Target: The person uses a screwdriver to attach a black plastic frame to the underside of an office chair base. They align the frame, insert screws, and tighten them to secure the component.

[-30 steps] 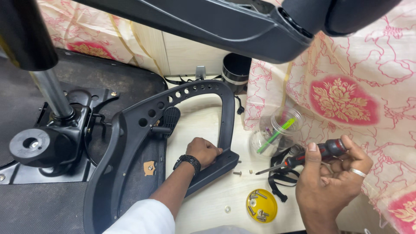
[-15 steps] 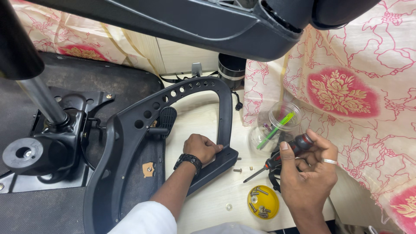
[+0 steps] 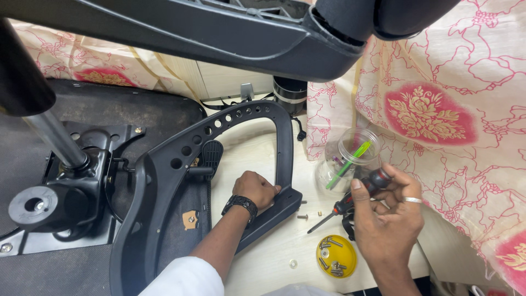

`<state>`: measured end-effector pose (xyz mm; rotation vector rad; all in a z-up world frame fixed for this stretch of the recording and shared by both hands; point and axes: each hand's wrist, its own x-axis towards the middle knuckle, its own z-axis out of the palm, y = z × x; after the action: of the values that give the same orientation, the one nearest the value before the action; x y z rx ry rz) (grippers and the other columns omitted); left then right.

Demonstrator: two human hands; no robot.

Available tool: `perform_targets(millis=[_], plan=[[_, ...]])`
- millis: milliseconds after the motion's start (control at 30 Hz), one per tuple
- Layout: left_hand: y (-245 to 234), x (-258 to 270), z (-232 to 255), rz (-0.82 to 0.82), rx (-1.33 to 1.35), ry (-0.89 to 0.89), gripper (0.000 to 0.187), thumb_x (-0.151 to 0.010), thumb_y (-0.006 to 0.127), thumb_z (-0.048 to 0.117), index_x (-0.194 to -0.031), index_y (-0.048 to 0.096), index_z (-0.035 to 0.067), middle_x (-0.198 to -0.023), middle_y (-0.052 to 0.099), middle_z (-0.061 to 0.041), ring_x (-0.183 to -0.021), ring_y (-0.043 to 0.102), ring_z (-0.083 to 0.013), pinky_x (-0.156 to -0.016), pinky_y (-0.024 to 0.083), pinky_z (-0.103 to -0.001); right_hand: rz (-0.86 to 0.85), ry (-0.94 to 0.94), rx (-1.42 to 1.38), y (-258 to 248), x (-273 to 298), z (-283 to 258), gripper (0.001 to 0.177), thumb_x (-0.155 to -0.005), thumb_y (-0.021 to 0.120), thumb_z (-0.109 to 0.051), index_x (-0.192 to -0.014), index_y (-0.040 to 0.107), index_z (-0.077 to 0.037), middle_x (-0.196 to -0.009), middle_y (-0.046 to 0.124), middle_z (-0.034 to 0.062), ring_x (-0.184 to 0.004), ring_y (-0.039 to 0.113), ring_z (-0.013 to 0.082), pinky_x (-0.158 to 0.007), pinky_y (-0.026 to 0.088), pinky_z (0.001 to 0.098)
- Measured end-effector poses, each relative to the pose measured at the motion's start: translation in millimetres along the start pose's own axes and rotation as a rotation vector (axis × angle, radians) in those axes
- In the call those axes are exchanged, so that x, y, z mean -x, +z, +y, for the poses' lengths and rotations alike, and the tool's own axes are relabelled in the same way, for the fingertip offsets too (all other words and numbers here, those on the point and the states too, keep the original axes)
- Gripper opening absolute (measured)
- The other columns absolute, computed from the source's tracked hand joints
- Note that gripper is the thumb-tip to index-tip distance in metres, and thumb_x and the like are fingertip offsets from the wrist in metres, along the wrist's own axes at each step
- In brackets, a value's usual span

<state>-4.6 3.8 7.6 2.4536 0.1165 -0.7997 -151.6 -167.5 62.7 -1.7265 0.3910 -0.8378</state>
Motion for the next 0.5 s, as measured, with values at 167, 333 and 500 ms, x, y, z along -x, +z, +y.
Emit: perform_targets(millis=[167,333,500], plan=[[1,-1,-6,0.062,-0.017,0.035,0.022,-0.079,0.086,0.032,-0.084,0.082,0.012,-0.091,0.078,-0.007,-0.09,0.074,-0.0196,-0.088,0.058,-0.033,0.085,-0.024,0.047,-21,-3,16,0.048,-0.098,0.073,0.002,-0.137,0.046,0.006,-0.115,0.06,0.0117,-0.096,0.061,0.0098,-0.08,0.056,0.0213],[2,7,-16,-0.005,0.025,0.049,0.022,-0.082,0.081,0.033,-0.085,0.083,0.011,-0.09,0.081,-0.009,-0.087,0.077,-0.0194,-0.085,0.059,-0.034,0.084,-0.051,0.054,-31,-3,23,0.049,-0.1,0.074,0.003,-0.14,0.046,0.007,-0.116,0.06,0.0122,-0.095,0.062,0.0101,-0.079,0.056,0.0209],[-10,26,-20,-0.071,-0.025,0.099,0.043,-0.087,0.07,0.051,-0.095,0.082,0.011,-0.092,0.078,-0.012,-0.089,0.076,-0.0228,-0.087,0.058,-0.036,-0.032,0.113,0.085,-18,5,15,0.05,-0.092,0.076,-0.002,-0.133,0.049,0.005,-0.104,0.063,0.0115,-0.08,0.062,0.0101,-0.066,0.055,0.0223]])
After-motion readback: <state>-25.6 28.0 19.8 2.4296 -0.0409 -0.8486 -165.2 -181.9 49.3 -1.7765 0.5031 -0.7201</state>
